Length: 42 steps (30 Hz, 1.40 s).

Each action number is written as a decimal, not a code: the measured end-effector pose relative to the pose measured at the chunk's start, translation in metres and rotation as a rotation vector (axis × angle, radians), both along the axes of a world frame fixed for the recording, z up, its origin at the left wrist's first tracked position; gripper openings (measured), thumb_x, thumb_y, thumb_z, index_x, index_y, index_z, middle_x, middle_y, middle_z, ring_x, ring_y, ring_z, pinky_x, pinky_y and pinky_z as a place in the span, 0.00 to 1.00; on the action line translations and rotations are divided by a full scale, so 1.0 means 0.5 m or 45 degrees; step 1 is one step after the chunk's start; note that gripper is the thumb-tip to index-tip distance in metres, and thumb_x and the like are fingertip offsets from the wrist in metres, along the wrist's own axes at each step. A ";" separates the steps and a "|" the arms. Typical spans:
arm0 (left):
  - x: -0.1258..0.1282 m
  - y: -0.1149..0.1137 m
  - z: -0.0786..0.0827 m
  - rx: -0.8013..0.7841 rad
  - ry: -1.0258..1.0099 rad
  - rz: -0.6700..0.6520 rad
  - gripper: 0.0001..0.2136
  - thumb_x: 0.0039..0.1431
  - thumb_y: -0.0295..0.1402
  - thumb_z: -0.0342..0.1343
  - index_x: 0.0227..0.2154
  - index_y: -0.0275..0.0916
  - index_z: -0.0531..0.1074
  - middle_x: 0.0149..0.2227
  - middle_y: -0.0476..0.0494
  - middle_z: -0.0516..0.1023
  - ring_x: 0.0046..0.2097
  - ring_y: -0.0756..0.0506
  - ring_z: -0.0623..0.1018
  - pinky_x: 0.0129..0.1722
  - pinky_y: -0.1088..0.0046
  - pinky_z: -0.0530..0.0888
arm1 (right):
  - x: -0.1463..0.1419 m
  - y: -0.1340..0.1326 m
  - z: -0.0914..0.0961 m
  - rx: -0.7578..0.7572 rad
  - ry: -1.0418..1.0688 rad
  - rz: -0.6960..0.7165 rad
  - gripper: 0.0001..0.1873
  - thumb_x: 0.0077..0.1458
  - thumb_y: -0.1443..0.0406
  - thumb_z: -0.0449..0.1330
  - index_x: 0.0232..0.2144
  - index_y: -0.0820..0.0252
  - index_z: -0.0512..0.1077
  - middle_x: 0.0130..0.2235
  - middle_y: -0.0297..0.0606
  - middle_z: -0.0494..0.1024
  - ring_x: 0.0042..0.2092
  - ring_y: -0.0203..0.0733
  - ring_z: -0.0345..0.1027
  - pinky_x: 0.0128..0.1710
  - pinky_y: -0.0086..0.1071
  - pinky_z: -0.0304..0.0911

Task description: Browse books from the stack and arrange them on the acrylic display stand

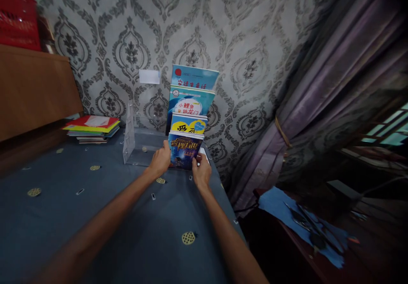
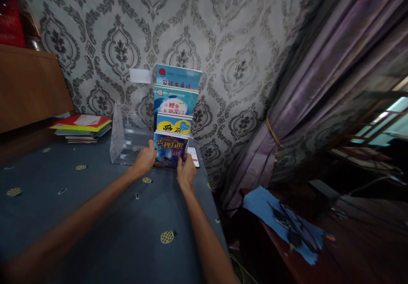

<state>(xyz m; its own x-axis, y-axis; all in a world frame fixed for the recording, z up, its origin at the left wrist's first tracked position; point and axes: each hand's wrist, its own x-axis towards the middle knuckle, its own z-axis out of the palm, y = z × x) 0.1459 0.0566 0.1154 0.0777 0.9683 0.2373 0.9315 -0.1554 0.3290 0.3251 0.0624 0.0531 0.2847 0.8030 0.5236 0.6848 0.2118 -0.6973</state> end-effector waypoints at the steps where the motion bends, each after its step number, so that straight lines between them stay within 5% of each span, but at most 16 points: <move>1: 0.000 0.000 -0.001 0.004 0.002 -0.008 0.16 0.66 0.30 0.52 0.53 0.34 0.58 0.43 0.30 0.81 0.45 0.36 0.82 0.44 0.65 0.73 | 0.000 0.002 -0.003 0.053 0.018 0.004 0.21 0.58 0.61 0.52 0.52 0.62 0.69 0.44 0.47 0.80 0.44 0.50 0.74 0.44 0.40 0.66; 6: 0.001 0.000 -0.003 0.002 -0.010 -0.006 0.17 0.64 0.28 0.51 0.54 0.34 0.57 0.42 0.31 0.81 0.44 0.35 0.82 0.44 0.63 0.73 | -0.003 0.019 -0.012 0.240 0.023 0.005 0.26 0.57 0.62 0.51 0.57 0.61 0.66 0.47 0.48 0.74 0.46 0.51 0.70 0.48 0.45 0.67; 23: -0.001 0.005 -0.009 -0.051 -0.033 -0.022 0.16 0.64 0.27 0.49 0.54 0.34 0.59 0.43 0.31 0.81 0.46 0.35 0.82 0.45 0.64 0.73 | 0.003 0.037 -0.020 0.250 0.029 0.037 0.25 0.57 0.64 0.51 0.57 0.60 0.66 0.47 0.48 0.72 0.46 0.51 0.69 0.47 0.45 0.68; 31: -0.010 0.007 -0.012 0.014 -0.136 -0.088 0.32 0.64 0.27 0.49 0.67 0.34 0.41 0.42 0.32 0.82 0.44 0.35 0.82 0.45 0.63 0.73 | -0.003 0.049 -0.015 0.245 0.077 -0.026 0.27 0.57 0.65 0.51 0.58 0.60 0.66 0.45 0.46 0.70 0.41 0.47 0.70 0.45 0.43 0.70; 42: -0.009 0.012 -0.012 -0.022 -0.135 -0.098 0.27 0.62 0.25 0.52 0.62 0.32 0.50 0.43 0.27 0.81 0.45 0.34 0.82 0.46 0.61 0.73 | -0.003 0.044 -0.022 0.223 0.062 -0.015 0.29 0.55 0.66 0.51 0.60 0.60 0.65 0.46 0.47 0.69 0.45 0.50 0.69 0.50 0.45 0.67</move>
